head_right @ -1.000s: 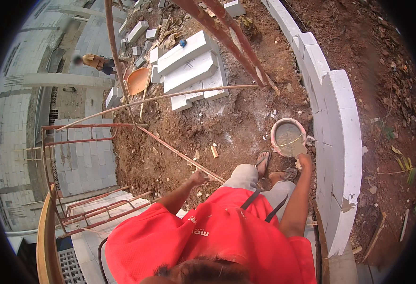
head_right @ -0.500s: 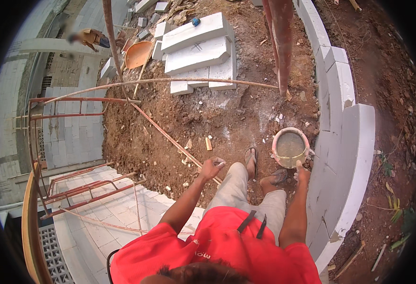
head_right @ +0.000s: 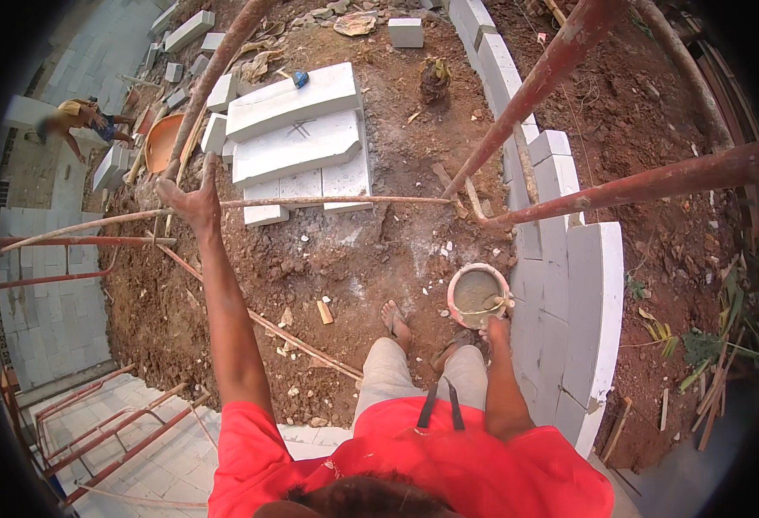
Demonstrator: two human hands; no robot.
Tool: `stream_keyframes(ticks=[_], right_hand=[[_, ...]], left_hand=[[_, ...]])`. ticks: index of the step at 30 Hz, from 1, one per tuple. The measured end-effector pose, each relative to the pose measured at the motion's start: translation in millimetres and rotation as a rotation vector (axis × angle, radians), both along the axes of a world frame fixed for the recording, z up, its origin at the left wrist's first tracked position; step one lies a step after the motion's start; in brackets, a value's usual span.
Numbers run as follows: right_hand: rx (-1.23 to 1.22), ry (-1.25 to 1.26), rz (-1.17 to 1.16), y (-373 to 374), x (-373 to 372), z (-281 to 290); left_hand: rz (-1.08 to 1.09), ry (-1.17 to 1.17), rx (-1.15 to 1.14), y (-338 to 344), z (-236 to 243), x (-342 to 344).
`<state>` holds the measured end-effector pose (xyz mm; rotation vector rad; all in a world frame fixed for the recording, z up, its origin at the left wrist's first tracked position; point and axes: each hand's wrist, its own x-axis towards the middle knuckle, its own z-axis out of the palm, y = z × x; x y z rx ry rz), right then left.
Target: The person applies mortar to a white tile using a trowel, places it on a low wall, and taps it into position. The person measures the wall with a tape measure and continues laying tiles along the curved wall.
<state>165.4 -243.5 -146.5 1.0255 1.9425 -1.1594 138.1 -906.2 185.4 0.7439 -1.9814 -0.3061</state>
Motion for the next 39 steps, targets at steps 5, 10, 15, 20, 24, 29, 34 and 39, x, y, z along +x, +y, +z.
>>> stream_keyframes(ticks=[5, 10, 15, 20, 24, 29, 34, 39], right_hand=[[-0.245, -0.035, 0.214, -133.6, -22.0, 31.7], [-0.242, 0.068, 0.493, -234.0, -71.6, 42.6], [-0.186, 0.156, 0.594, -308.4, -141.3, 40.4], [-0.262, 0.32, 0.65, -388.8, -219.0, 31.0], [-0.014, 0.602, 0.885, -469.3, -303.5, 4.1], [0.253, 0.814, 1.212, -627.3, -364.4, -8.5], [0.323, 1.081, 1.389, -728.4, -427.0, -38.7], [0.366, 1.168, 1.481, -804.9, -444.2, -35.7]], left_hand=[[-0.149, 0.051, -0.047, -64.3, 14.7, -6.4], [-0.295, -0.116, 0.289, -99.1, 5.6, 3.4], [-0.357, -0.069, 0.168, -127.8, -18.7, 17.0], [-0.166, 0.045, -0.106, -141.2, -65.8, 6.3], [-0.045, 0.229, -0.223, -138.6, -76.9, -24.5], [0.094, 0.36, -0.326, -145.5, -90.8, -23.8], [0.162, 0.491, -0.432, -153.3, -84.6, -44.8], [0.22, 0.628, -0.495, -162.1, -81.5, -56.2]])
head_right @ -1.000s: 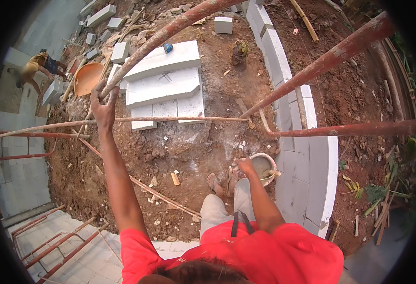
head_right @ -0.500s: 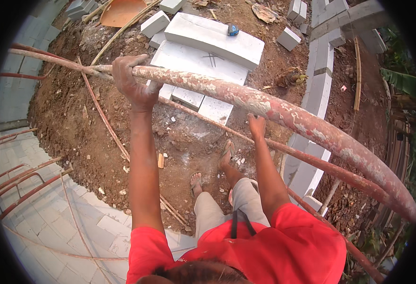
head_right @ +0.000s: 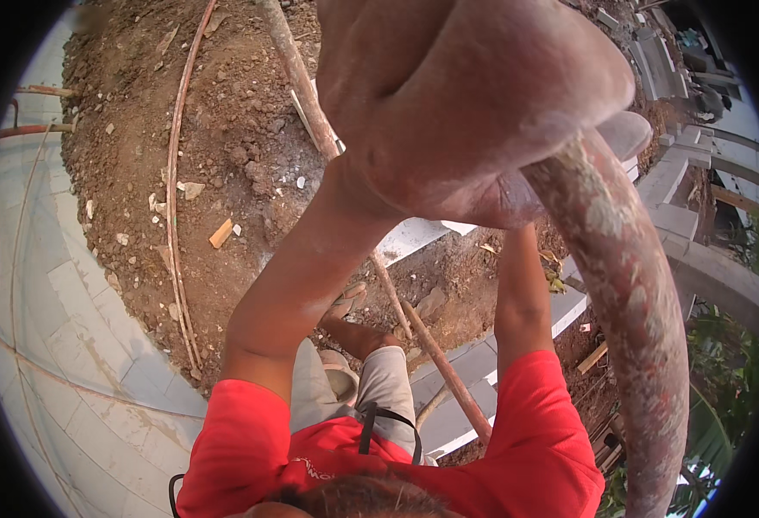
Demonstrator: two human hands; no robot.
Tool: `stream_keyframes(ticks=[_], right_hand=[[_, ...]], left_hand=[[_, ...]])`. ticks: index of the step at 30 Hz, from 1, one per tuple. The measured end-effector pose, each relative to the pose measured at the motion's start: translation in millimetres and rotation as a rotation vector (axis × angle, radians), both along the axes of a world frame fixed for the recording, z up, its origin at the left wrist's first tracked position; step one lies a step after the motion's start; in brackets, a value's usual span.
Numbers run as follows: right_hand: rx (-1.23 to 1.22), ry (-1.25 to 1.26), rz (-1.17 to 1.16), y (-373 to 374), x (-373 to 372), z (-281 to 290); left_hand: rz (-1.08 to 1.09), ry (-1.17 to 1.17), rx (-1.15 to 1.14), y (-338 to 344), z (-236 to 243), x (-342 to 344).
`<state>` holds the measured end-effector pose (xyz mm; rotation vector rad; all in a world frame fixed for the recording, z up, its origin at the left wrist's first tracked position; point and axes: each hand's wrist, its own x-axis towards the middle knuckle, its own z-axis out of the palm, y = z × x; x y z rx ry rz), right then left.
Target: The person applies mortar to a white tile using a trowel, places it on a low wall, and taps it into position. The person measures the wall with a tape measure and continues laying tiles along the curved wall.
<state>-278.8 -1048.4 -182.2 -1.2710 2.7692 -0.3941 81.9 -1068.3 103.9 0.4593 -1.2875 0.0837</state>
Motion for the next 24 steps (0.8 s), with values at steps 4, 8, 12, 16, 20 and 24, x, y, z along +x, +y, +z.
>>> stream_keyframes(ticks=[4, 8, 12, 16, 20, 24], right_hand=[[0.023, -0.001, 0.034, -48.2, 1.6, 2.3], [0.041, -0.007, 0.028, -66.6, -7.9, 3.1], [0.046, -0.066, 0.074, -82.5, 8.9, -0.6], [0.033, -0.069, 0.021, -67.5, -14.9, 5.7], [0.033, -0.091, 0.019, -69.5, -34.5, -6.9], [-0.012, -0.129, 0.009, -75.5, -44.1, -9.5]], left_hand=[[0.092, 0.128, -0.017, 2.5, -1.6, -2.4], [0.133, 0.234, -0.022, 5.9, -2.0, -12.7], [0.2, 0.276, -0.048, 10.4, -2.9, -26.2], [0.163, 0.376, -0.062, 2.8, -1.9, -35.5], [0.184, 0.421, -0.056, -6.3, -4.6, -41.6], [0.179, 0.427, -0.057, -6.6, -1.1, -53.2]])
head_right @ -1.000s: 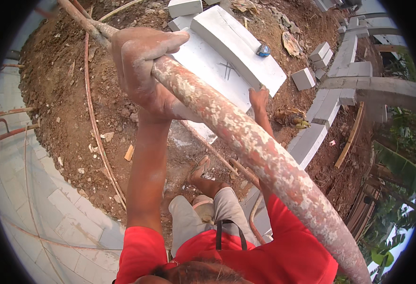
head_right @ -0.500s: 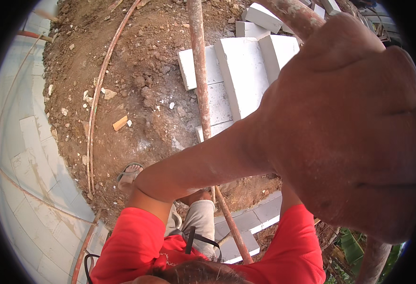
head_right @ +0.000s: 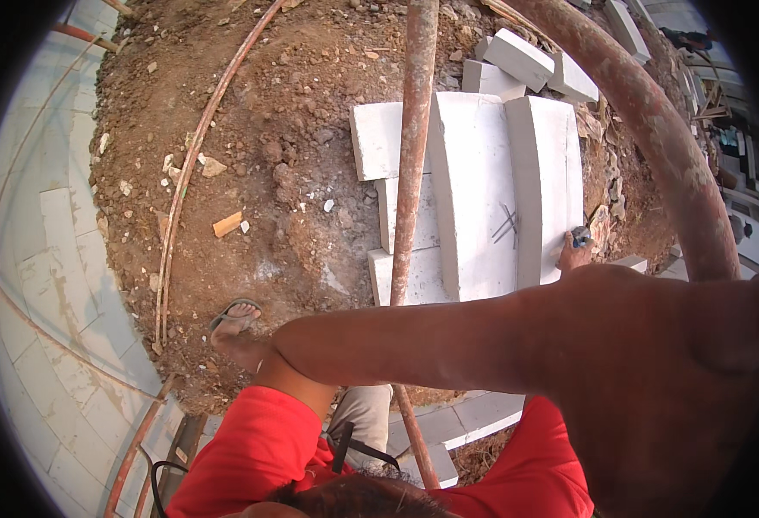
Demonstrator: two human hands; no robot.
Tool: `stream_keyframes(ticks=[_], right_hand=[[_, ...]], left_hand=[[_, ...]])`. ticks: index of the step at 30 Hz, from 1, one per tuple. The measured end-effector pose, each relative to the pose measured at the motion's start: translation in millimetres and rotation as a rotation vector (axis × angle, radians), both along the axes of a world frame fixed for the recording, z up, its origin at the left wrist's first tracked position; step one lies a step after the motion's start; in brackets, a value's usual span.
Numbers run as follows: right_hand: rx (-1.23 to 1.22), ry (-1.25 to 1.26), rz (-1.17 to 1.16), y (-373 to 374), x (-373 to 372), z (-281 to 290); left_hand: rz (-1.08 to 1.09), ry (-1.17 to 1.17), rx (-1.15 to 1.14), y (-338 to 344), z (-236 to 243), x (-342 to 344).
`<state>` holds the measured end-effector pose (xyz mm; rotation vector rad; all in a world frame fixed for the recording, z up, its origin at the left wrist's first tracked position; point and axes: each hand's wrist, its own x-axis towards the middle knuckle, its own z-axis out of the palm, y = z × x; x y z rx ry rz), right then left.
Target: The person applies mortar to a white tile using a trowel, places it on a low wall, and taps it into position. The person measures the wall with a tape measure and continues laying tiles along the curved wall.
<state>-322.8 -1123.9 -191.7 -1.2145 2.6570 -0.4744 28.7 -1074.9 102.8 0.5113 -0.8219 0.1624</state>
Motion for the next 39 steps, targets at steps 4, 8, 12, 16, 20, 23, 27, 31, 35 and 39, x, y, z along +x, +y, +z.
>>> stream_keyframes(ticks=[4, 8, 12, 16, 20, 23, 27, 31, 35, 39], right_hand=[[-0.044, -0.055, -0.012, 7.1, 1.3, 0.8], [-0.176, -0.22, -0.058, 36.2, 15.6, -8.9], [-0.358, -0.614, -0.169, 90.6, 67.0, -9.3], [-0.45, -1.101, -0.329, 184.3, 143.7, 6.4], [-0.366, -1.494, -0.396, 306.8, 238.6, 37.4], [-0.429, -1.657, -0.561, 408.8, 303.4, 51.9], [-0.266, -1.877, -0.609, 518.4, 363.0, 71.8], [-0.234, -1.742, -0.633, 558.4, 412.5, 156.5], [-0.326, -1.809, -0.589, 606.1, 442.2, 174.2], [-0.344, -1.825, -0.635, 628.3, 469.3, 168.6]], left_hand=[[-0.024, 0.009, -0.007, 3.1, 3.9, 0.3], [-0.077, -0.026, 0.002, 6.6, 3.5, 12.2], [-0.137, -0.183, 0.084, 7.4, 0.4, 34.7], [-0.201, -0.413, 0.12, 9.9, -13.1, 53.8], [-0.304, -0.54, 0.179, 15.2, -19.0, 66.2], [-0.371, -0.66, 0.229, 20.5, -17.9, 73.8], [-0.429, -0.798, 0.365, 33.1, -2.6, 88.3], [-0.428, -0.898, 0.426, 41.6, 10.2, 97.2], [-0.401, -1.001, 0.453, 47.1, 17.9, 101.3], [-0.422, -1.028, 0.546, 58.7, 28.9, 113.6]])
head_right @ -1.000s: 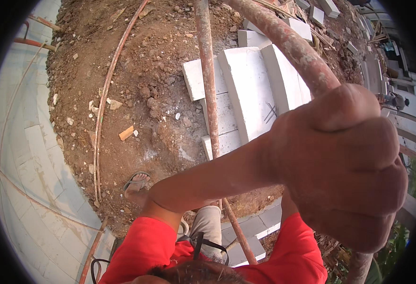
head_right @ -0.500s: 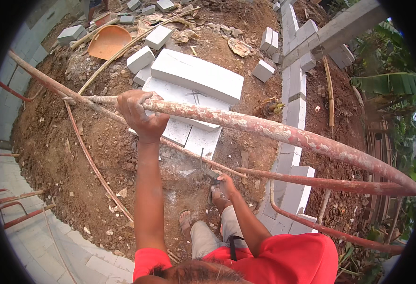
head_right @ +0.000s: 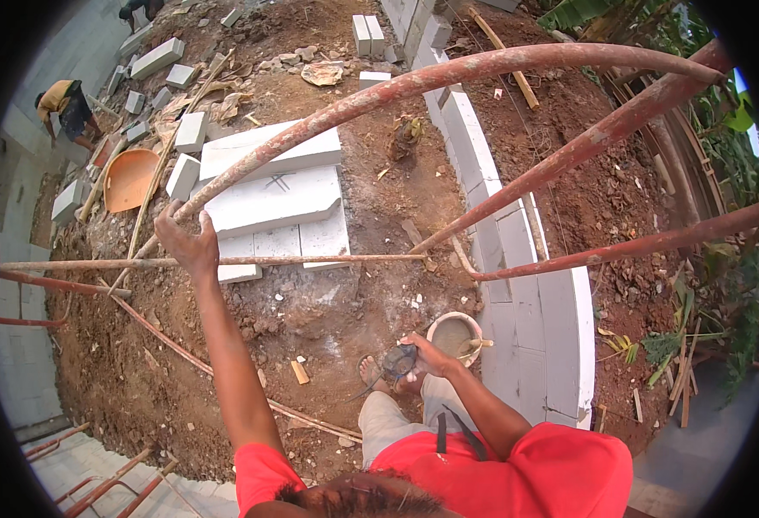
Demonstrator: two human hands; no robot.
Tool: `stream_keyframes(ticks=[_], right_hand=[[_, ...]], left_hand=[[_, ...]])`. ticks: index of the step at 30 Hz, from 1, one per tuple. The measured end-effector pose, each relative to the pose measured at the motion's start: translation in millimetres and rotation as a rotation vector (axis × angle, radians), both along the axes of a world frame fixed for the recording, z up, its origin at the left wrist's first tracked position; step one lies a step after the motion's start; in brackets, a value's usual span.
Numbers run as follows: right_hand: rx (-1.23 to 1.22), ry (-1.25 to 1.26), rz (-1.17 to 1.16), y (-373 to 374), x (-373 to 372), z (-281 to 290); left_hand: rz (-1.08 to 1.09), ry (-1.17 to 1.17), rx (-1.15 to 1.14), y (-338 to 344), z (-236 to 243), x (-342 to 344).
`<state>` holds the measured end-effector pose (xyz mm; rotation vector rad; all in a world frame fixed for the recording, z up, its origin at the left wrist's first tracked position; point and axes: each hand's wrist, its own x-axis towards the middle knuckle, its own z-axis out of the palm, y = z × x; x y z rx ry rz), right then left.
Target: The person applies mortar to a white tile using a trowel, places it on a low wall, and taps it into position. The person measures the wall with a tape measure and continues laying tiles along the curved wall.
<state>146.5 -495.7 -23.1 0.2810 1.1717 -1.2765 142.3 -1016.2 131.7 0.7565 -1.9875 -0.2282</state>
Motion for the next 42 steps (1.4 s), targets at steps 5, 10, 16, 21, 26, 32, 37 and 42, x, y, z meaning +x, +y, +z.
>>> stream_keyframes(ticks=[5, 10, 16, 21, 26, 32, 37, 42], right_hand=[[0.235, 0.264, -0.1, 20.1, 25.0, 0.5], [0.233, 0.327, -0.058, 43.1, 30.2, 53.6], [0.193, 0.349, -0.317, 129.5, 65.6, 28.7], [0.219, 0.304, -0.678, 186.1, 85.5, 38.8], [0.277, 0.237, -0.924, 226.5, 94.1, 26.7], [0.354, 0.305, -0.786, 281.2, 83.6, 33.5], [0.42, 0.319, -0.747, 342.3, 82.9, 41.1], [0.41, 0.303, -0.709, 411.1, 82.0, 27.9]], left_hand=[[-0.069, 0.26, 0.074, 106.6, 4.2, 5.2], [-0.781, -0.098, 1.036, 299.8, -56.7, 30.1], [-1.053, -0.924, 1.318, 461.0, -102.6, 57.2], [-1.188, -1.035, 1.221, 515.6, -134.2, 51.9], [-1.204, -1.067, 1.349, 580.2, -171.3, 58.6], [-1.1, -1.04, 2.053, 639.3, -162.6, 45.2], [-1.324, -1.274, 1.593, 683.2, -172.3, 15.1], [-1.221, -1.018, 1.885, 714.4, -181.3, -55.7]])
